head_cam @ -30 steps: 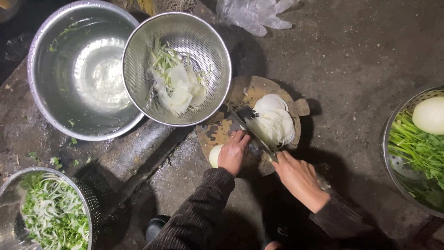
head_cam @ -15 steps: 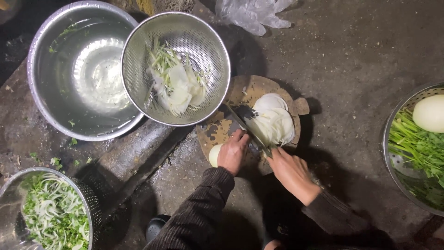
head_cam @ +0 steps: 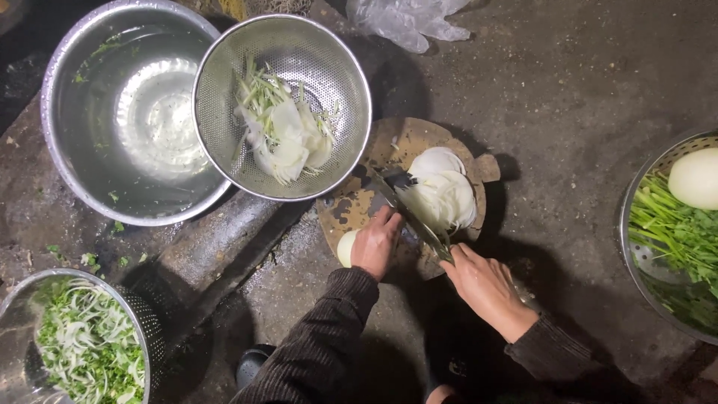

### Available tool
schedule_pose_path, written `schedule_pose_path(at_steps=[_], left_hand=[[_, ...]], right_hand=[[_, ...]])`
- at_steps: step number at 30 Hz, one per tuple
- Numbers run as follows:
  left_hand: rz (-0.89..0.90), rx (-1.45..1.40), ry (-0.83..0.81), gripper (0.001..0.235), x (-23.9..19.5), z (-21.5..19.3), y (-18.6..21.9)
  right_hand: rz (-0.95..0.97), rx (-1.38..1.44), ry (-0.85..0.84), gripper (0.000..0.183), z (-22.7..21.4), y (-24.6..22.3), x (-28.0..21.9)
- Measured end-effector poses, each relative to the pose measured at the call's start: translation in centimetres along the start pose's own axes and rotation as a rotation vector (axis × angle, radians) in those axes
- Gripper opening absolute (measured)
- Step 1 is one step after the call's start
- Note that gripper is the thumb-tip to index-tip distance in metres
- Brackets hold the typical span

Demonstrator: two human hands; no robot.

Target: Slicing onions with a cleaver on a wooden board and placing them in a bowl

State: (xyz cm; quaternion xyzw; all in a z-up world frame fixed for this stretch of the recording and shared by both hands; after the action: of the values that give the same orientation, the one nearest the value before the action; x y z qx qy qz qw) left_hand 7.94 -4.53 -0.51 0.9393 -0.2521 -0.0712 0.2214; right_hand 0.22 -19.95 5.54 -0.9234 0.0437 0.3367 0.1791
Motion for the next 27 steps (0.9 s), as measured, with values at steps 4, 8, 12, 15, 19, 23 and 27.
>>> schedule_pose_path(at_steps=[4,8,12,15,19,23,27], left_hand=[[-0.006,0.006,0.001,0.009,-0.2,0.8,-0.4],[-0.015,0.013,-0.001,0.009,-0.1,0.2,-0.2],[-0.009,0.010,0.003,0.008,0.1,-0.5,0.2],[0.003,-0.156,-0.122,0.020,0.1,1.2,0.0],[0.070,-0.181,0.049,0.035,0.2,-2.7,1.2],[-0.270,-0.164,-0.308,0.028,2.3,-11.5,2.3],[-0.219,-0.229,0.611,0.031,-3.2,-15.2,-3.1]], right_hand=[[-0.021,0.002,0.018,0.041,0.8,-0.5,1.7],[-0.045,-0.026,0.034,0.037,1.2,-1.0,3.4],[-0.021,0.086,0.036,0.047,0.2,-0.9,2.6],[0.013,0.062,0.036,0.029,-3.0,-1.4,-0.6],[-0.056,-0.079,0.271,0.026,-5.7,-1.6,-2.9],[-0.178,-0.238,0.297,0.030,-9.8,-5.0,-3.2],[-0.428,-0.562,0.602,0.028,-14.0,-10.2,-1.4]])
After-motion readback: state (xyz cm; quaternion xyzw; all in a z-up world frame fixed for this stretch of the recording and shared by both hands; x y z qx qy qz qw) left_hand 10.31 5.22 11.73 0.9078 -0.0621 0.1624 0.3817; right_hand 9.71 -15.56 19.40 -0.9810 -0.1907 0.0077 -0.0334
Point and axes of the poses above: each hand's wrist, its own x-axis towards the middle knuckle, its own z-axis out of the palm, y = z × x, the point moved 9 cm from there along x, towards the middle knuckle, and after that the axes turned 7 degrees about -y, right-handed, at the moved point
